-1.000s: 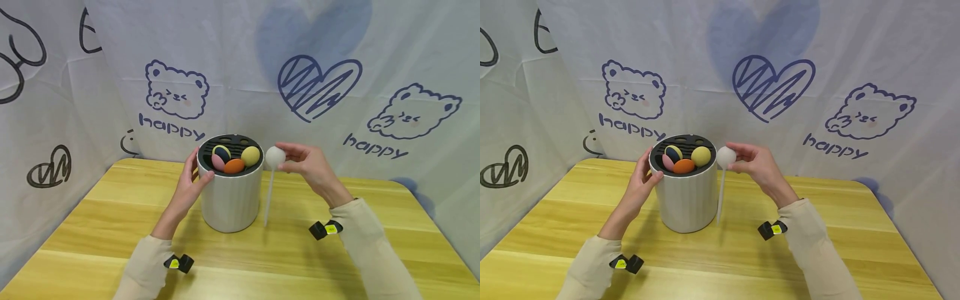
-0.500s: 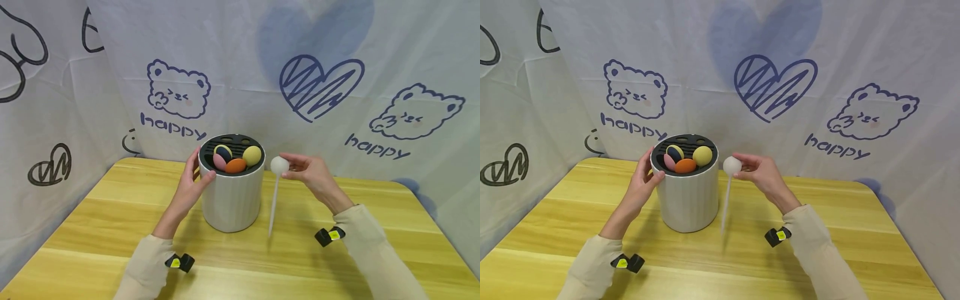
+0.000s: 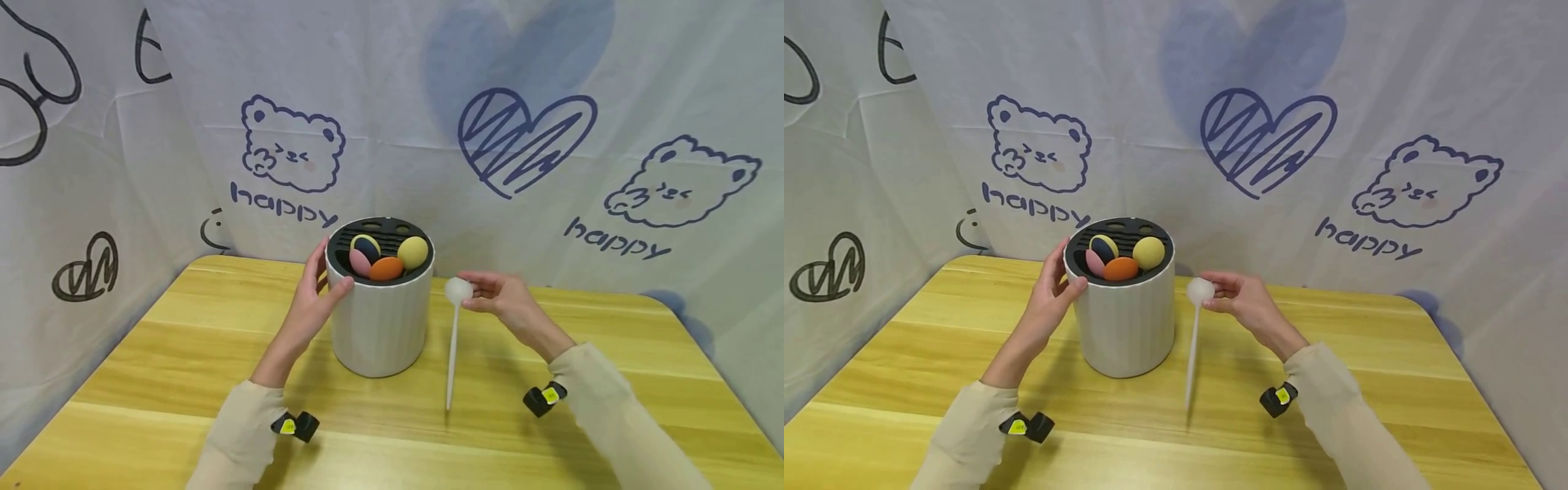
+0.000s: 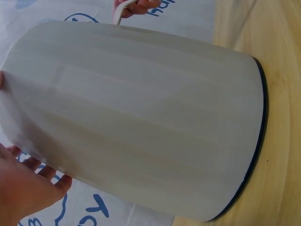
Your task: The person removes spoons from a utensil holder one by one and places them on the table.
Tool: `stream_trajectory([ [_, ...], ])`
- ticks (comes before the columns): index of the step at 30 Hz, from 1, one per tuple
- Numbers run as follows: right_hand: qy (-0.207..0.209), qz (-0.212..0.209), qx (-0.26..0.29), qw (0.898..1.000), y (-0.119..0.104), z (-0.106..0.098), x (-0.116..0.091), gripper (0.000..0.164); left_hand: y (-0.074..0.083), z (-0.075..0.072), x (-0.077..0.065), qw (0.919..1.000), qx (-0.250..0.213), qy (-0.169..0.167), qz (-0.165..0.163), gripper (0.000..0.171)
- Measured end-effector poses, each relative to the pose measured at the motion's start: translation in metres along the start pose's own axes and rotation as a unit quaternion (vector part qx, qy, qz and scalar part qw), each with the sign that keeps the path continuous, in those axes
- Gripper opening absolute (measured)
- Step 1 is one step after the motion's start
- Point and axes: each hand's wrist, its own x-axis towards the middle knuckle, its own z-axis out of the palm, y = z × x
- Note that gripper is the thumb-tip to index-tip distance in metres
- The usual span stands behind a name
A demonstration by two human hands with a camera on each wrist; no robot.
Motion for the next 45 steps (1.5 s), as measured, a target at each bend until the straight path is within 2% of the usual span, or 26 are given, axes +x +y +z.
stream_trajectory([
  [19,-0.016,0.045,-0.048,0.998,0.039,0.007,0.001,0.048,-0.003,0.000,0.002,1.0000,0.001,-0.001,-0.007,0.078],
  [27,-0.032,0.070,-0.034,0.996,0.055,0.010,0.004,0.049,-0.002,0.002,0.001,1.0000,0.002,-0.004,-0.007,0.078],
  [33,-0.020,0.100,-0.015,0.995,0.062,0.011,0.005,0.054,-0.003,0.001,0.001,0.9999,0.004,-0.005,-0.011,0.076],
  [36,-0.009,0.097,-0.015,0.995,0.063,0.012,0.006,0.051,-0.002,0.001,0.002,0.9999,0.003,-0.005,-0.010,0.076],
  [41,-0.016,0.076,-0.048,0.996,0.067,0.015,0.007,0.044,-0.002,0.000,0.002,0.9999,0.001,-0.003,-0.013,0.076],
  [45,-0.022,0.079,-0.072,0.994,0.072,0.017,0.007,0.042,-0.002,-0.001,0.001,0.9998,0.003,-0.003,-0.018,0.077],
])
